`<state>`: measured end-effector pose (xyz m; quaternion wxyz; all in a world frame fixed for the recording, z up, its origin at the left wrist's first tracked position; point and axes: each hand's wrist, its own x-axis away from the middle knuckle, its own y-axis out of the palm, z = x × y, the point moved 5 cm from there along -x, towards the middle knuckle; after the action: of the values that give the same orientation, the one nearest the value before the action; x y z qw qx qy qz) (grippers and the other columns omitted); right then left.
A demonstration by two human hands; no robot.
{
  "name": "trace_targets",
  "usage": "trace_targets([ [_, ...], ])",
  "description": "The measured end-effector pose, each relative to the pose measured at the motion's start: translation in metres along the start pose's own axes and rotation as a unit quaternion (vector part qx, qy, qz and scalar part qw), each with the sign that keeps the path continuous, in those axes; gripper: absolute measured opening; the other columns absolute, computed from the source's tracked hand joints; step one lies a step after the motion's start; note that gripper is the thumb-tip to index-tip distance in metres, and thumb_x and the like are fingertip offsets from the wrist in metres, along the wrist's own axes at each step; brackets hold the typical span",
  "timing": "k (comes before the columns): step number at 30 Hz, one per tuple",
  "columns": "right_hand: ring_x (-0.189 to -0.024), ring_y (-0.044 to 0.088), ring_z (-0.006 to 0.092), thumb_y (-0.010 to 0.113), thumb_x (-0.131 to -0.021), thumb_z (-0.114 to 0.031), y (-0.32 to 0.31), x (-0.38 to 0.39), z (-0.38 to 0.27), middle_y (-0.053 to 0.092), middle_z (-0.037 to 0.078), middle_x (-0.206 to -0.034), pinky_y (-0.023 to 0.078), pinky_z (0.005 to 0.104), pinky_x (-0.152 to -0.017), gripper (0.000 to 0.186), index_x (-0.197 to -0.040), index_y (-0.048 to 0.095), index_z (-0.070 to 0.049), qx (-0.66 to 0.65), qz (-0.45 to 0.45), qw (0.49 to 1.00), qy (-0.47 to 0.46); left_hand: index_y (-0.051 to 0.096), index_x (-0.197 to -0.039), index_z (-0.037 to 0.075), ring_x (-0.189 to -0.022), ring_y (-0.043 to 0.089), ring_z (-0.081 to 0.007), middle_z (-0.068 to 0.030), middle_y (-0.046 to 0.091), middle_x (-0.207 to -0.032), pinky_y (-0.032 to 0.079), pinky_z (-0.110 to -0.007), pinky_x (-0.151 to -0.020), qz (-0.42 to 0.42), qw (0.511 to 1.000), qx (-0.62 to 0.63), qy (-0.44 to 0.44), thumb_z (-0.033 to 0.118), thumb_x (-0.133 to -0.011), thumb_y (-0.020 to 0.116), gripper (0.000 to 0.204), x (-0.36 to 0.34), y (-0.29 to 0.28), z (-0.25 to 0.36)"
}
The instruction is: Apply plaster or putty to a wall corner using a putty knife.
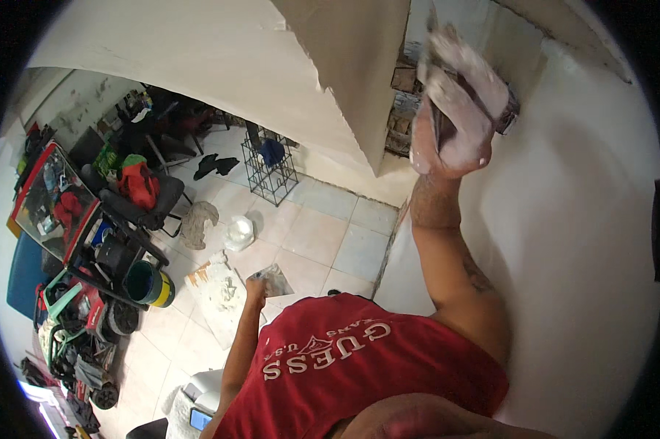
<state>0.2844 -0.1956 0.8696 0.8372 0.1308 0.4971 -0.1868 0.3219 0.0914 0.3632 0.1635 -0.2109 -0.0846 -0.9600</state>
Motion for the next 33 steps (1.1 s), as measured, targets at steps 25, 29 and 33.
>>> trace_targets([
  [25, -0.092, 0.049, 0.0296, 0.051, -0.064, -0.006, 0.027, 0.014, 0.003, 0.053, 0.013, -0.093, 0.035, 0.0443, -0.083, 0.024, -0.088, 0.056, -0.008, 0.054, -0.099, 0.984, -0.139, 0.051, -0.068, 0.001, -0.037, 0.04, -0.0113, -0.0026, 0.044, -0.05, 0.031, -0.025, -0.033, -0.016, 0.999, 0.013, 0.028, 0.001, -0.068, 0.047, 0.004, -0.001, 0.009, -0.012],
  [29, -0.093, 0.049, 0.0296, 0.051, -0.065, -0.007, 0.03, 0.029, 0.005, 0.053, 0.012, -0.094, 0.035, 0.0447, -0.084, 0.024, -0.088, 0.056, -0.009, 0.051, -0.113, 0.983, -0.132, 0.05, -0.065, 0.002, -0.036, 0.038, -0.0102, -0.0017, 0.042, -0.049, 0.028, -0.025, -0.031, -0.024, 0.999, -0.009, 0.028, 0.004, -0.069, 0.048, 0.004, -0.002, 0.008, -0.014],
  [33, -0.092, 0.049, 0.0296, 0.047, -0.07, -0.011, 0.032, 0.041, 0.008, 0.051, 0.01, -0.096, 0.031, 0.048, -0.087, 0.021, -0.089, 0.055, -0.014, 0.01, -0.083, 0.991, -0.101, 0.048, -0.063, 0.004, -0.034, 0.035, -0.0091, -0.0008, 0.04, -0.048, 0.025, -0.024, -0.029, -0.014, 1.0, -0.006, 0.012, 0.007, -0.07, 0.05, 0.007, -0.008, 0.005, -0.025],
])
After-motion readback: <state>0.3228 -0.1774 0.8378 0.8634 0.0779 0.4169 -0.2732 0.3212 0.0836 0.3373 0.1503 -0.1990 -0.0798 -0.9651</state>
